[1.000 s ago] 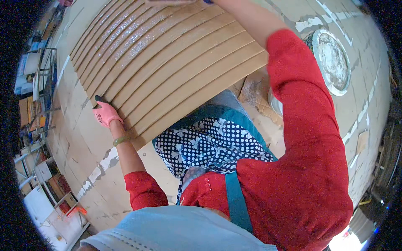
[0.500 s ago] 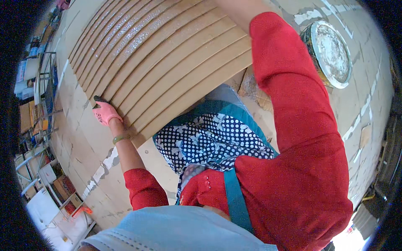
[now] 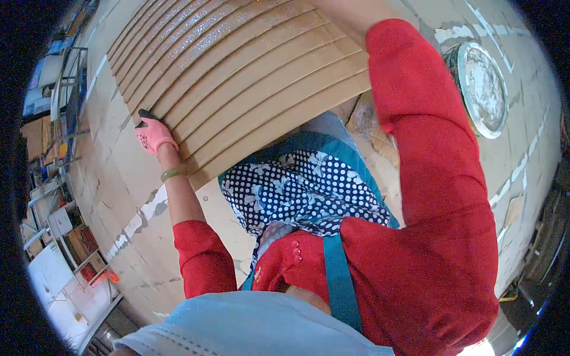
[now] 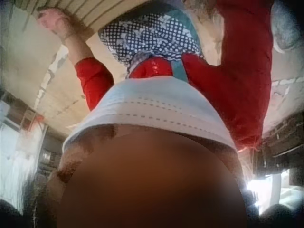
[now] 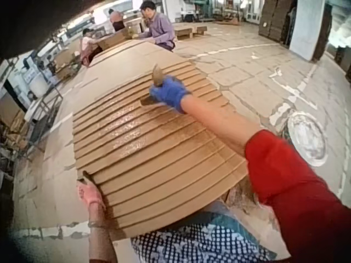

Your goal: Applying a liquid substance (paint or glue) to sheets of corrugated board using a brush.

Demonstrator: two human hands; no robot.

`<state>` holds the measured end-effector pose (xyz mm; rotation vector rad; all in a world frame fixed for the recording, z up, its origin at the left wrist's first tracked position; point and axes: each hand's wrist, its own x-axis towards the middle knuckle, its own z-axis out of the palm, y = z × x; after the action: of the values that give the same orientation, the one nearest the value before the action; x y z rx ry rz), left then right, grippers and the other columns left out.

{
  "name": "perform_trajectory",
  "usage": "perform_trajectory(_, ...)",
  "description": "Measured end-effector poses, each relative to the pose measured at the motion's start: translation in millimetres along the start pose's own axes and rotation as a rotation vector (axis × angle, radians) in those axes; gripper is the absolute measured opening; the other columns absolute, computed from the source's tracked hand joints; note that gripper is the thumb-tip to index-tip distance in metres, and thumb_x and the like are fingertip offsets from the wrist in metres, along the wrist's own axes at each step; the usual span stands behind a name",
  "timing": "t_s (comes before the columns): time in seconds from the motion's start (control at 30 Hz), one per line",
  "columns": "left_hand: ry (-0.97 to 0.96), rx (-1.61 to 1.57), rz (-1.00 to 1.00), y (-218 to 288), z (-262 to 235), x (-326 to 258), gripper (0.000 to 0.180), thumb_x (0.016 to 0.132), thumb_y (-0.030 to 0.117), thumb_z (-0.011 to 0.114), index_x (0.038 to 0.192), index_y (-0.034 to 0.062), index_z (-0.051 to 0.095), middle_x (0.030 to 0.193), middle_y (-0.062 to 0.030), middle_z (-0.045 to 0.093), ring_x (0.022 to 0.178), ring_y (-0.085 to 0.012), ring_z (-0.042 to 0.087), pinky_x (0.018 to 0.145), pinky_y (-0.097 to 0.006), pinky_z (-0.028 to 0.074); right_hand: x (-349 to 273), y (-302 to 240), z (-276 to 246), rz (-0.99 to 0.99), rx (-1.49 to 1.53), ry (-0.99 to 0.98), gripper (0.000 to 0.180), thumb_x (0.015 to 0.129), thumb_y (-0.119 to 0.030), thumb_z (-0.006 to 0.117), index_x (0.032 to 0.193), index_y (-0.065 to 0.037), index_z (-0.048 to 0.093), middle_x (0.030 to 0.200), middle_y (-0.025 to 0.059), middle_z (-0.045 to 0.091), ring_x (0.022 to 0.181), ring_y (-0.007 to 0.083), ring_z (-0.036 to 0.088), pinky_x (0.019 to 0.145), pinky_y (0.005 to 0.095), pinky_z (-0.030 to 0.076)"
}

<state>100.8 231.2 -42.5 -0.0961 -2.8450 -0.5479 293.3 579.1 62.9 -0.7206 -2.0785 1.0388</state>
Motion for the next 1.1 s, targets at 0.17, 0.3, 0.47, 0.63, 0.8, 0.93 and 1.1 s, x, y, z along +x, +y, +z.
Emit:
perform_trajectory(0.17, -0.015, 0.002, -0.017, -28, -4, 8, 0.054, 0.091, 0.047, 0.041, 0.112, -0.0014, 0.052, 0.110, -0.0221, 0.059, 0.098, -0.0375, 0.059, 0.084, -0.047, 0.045, -100, -35, 24, -0.066, -0.345, -0.188, 0.030, 0.077, -0.034, 0.062, 0.073, -0.004, 0.063, 0.061, 0.0066, 0.059, 0.061, 0.0183, 0.057, 0.057, 0.0360, 0.046)
perform_trajectory(0.3, 0.036, -0.005, -0.005, -17, -3, 5, 0.054, 0.091, 0.047, 0.041, 0.109, -0.0020, 0.056, 0.108, -0.0229, 0.061, 0.098, -0.0380, 0.059, 0.083, -0.047, 0.046, -108, -36, 9, -0.069, -0.112, -0.343, 0.034, 0.076, -0.036, 0.061, 0.070, -0.003, 0.062, 0.058, 0.0101, 0.058, 0.056, 0.0202, 0.056, 0.054, 0.0381, 0.045)
perform_trajectory(0.47, 0.068, -0.036, 0.012, -1, 3, 4, 0.054, 0.091, 0.047, 0.041, 0.106, -0.0019, 0.058, 0.107, -0.0231, 0.062, 0.098, -0.0382, 0.060, 0.083, -0.047, 0.046, -2, -57, 32, -0.053, -0.104, -0.049, 0.034, 0.072, -0.036, 0.062, 0.069, -0.002, 0.062, 0.061, 0.0146, 0.060, 0.057, 0.0226, 0.058, 0.055, 0.0389, 0.046)
perform_trajectory(0.63, 0.015, -0.015, 0.011, -12, 0, 6, 0.052, 0.091, 0.045, 0.041, 0.112, -0.0006, 0.053, 0.111, -0.0214, 0.059, 0.101, -0.0359, 0.058, 0.085, -0.045, 0.046, -23, -41, 66, -0.181, -0.308, -0.108, 0.032, 0.072, -0.036, 0.062, 0.070, -0.004, 0.062, 0.063, 0.0147, 0.061, 0.059, 0.0257, 0.060, 0.056, 0.0398, 0.046)
perform_trajectory(0.8, -0.020, -0.006, -0.003, -9, -8, -2, 0.053, 0.091, 0.046, 0.041, 0.112, -0.0010, 0.054, 0.112, -0.0217, 0.059, 0.101, -0.0360, 0.059, 0.085, -0.045, 0.046, -156, -11, 6, -0.225, -0.095, -0.420, 0.023, 0.078, -0.026, 0.065, 0.068, -0.005, 0.062, 0.062, 0.0111, 0.059, 0.058, 0.0182, 0.058, 0.055, 0.0349, 0.044)
perform_trajectory(0.93, -0.017, -0.023, -0.017, -11, -12, -3, 0.054, 0.090, 0.047, 0.042, 0.111, -0.0009, 0.055, 0.112, -0.0217, 0.060, 0.101, -0.0358, 0.059, 0.084, -0.046, 0.046, -262, 25, -131, -0.358, -0.437, -0.105, 0.031, 0.079, 0.006, 0.053, 0.106, -0.002, 0.063, 0.107, 0.0068, 0.063, 0.103, 0.0185, 0.057, 0.089, 0.0316, 0.046)
perform_trajectory(1.1, -0.006, -0.037, -0.022, 3, -2, -3, 0.054, 0.090, 0.046, 0.041, 0.119, 0.0018, 0.049, 0.115, -0.0208, 0.058, 0.102, -0.0352, 0.059, 0.083, -0.046, 0.048, -473, 122, -260, 0.267, -0.720, 0.544, 0.040, 0.076, 0.010, 0.051, 0.113, -0.002, 0.060, 0.113, 0.0091, 0.062, 0.104, 0.0198, 0.058, 0.091, 0.0323, 0.045)
